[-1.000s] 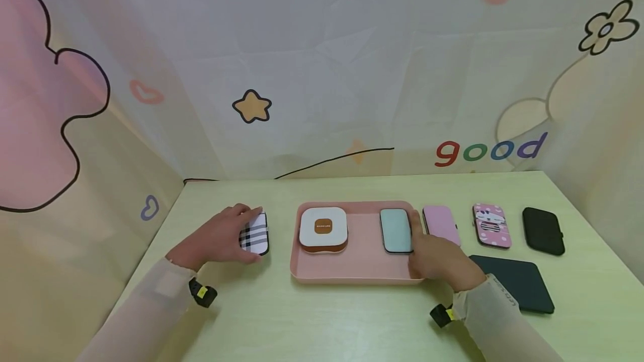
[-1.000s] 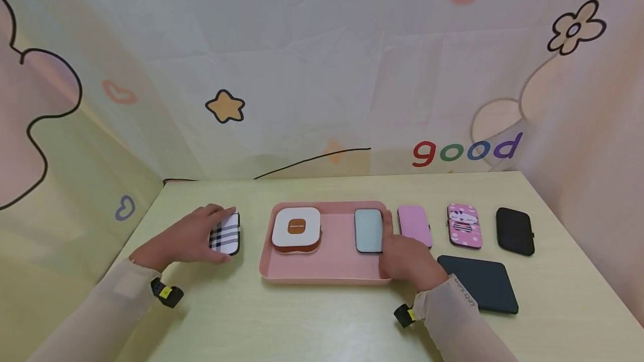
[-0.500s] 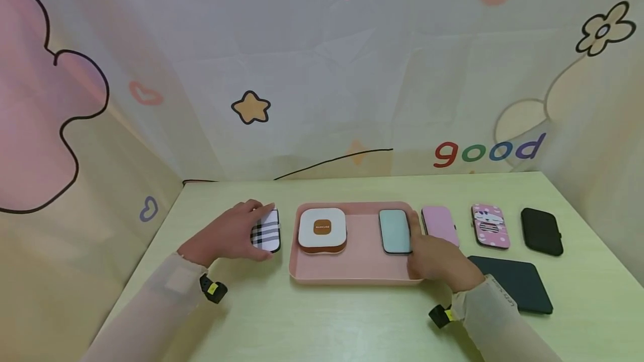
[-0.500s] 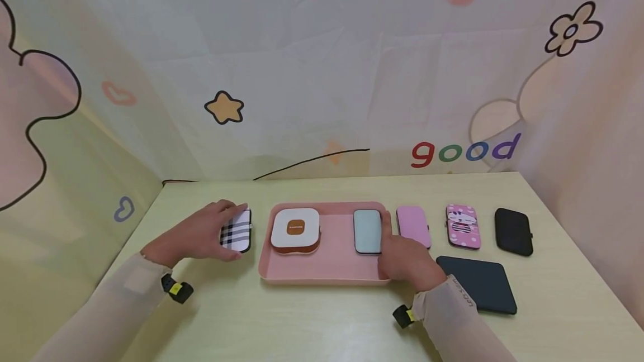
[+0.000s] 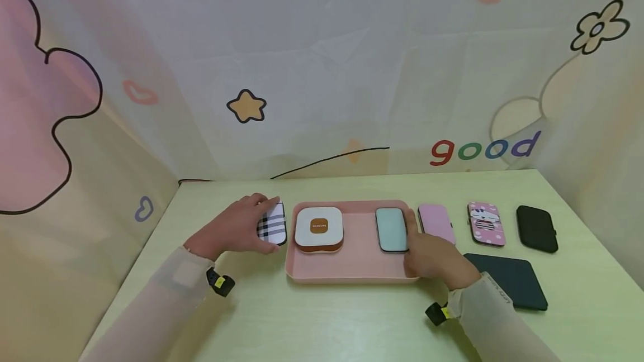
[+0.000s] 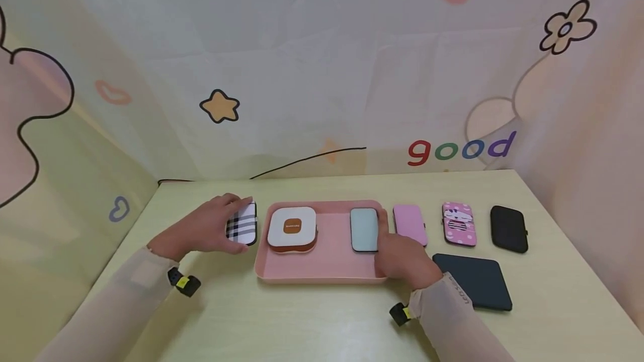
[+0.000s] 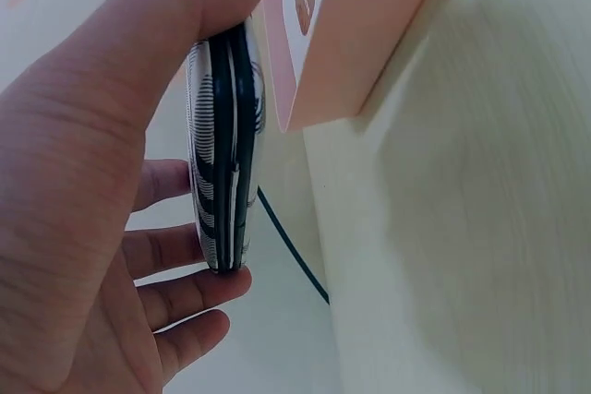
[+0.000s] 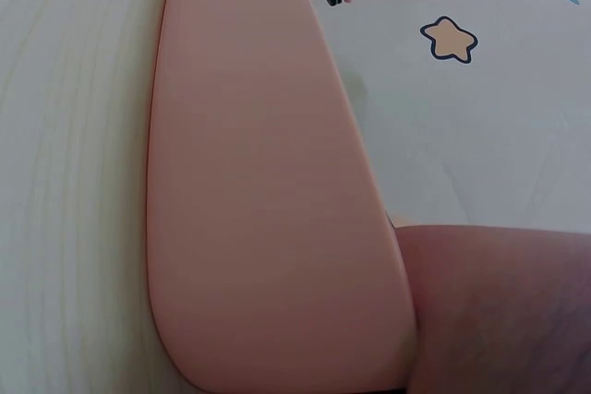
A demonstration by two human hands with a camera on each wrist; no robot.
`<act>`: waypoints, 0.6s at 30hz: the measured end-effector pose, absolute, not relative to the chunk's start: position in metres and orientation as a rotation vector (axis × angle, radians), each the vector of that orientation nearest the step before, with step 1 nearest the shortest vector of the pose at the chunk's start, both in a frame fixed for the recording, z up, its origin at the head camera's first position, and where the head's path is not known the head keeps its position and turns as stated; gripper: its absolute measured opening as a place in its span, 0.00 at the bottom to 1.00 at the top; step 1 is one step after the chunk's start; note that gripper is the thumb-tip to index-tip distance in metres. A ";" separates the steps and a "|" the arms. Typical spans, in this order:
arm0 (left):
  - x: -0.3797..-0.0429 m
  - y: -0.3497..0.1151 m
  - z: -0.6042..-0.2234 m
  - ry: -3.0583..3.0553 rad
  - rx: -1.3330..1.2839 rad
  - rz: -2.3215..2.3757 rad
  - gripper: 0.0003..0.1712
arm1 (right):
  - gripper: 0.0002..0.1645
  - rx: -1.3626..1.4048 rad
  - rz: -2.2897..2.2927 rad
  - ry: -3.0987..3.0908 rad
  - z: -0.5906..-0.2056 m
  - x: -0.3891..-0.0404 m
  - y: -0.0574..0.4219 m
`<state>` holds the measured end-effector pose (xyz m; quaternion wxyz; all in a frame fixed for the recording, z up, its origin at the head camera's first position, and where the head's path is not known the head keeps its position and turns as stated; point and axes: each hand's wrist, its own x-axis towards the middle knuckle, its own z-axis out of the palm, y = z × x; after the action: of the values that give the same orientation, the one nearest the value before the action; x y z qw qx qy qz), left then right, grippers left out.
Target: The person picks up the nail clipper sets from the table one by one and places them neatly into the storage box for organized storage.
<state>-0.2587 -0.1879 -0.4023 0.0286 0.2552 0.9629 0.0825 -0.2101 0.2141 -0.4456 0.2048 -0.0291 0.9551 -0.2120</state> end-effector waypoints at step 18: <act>-0.265 -0.149 -0.397 2.986 0.855 0.286 0.63 | 0.63 -0.149 -0.545 2.721 -0.450 -0.211 0.215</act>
<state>-0.2649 -0.1488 -0.3970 0.0112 0.2740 0.9573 0.0915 -0.2113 0.2149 -0.4501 0.1802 -0.0526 0.9631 -0.1929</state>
